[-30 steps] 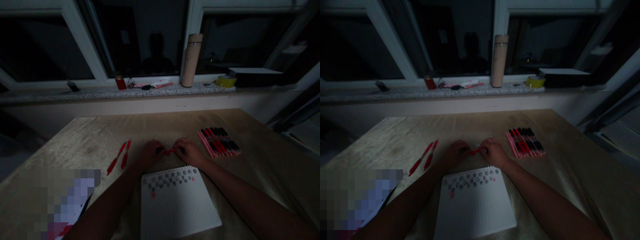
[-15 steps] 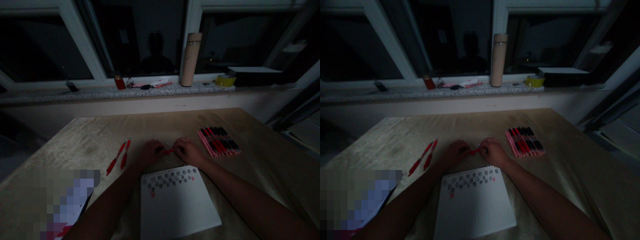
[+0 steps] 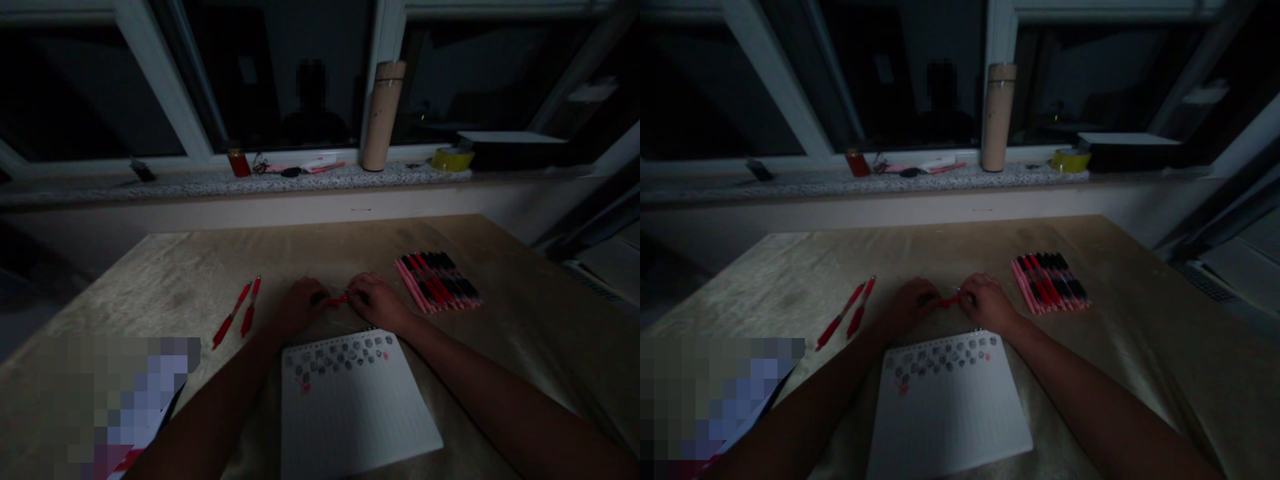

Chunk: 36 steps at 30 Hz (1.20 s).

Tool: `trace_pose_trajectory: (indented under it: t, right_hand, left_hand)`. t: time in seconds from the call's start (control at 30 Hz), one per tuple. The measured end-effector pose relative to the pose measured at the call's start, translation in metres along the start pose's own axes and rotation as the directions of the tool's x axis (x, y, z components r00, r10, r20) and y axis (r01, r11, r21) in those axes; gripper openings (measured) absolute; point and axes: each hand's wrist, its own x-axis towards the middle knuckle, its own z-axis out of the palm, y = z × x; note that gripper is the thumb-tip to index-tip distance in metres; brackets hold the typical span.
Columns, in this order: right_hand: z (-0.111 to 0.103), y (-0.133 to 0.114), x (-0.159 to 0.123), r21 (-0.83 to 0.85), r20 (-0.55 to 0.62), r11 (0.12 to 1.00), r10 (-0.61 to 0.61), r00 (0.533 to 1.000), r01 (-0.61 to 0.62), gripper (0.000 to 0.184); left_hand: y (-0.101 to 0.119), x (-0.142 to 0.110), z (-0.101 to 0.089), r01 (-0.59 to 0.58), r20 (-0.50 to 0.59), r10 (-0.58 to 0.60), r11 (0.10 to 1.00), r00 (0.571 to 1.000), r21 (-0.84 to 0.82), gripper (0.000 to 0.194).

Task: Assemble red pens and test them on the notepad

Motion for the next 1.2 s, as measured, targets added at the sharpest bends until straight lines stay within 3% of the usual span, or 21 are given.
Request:
trace_pose_trajectory:
  t: [1.2]
  right_hand:
    - [-0.0005,0.0001,0.0010,0.006,0.006,1.000,0.004,1.000,-0.004,0.009]
  left_hand:
    - [0.0013,0.0013,-0.0018,-0.008,0.017,0.008,1.000,1.000,-0.007,0.012]
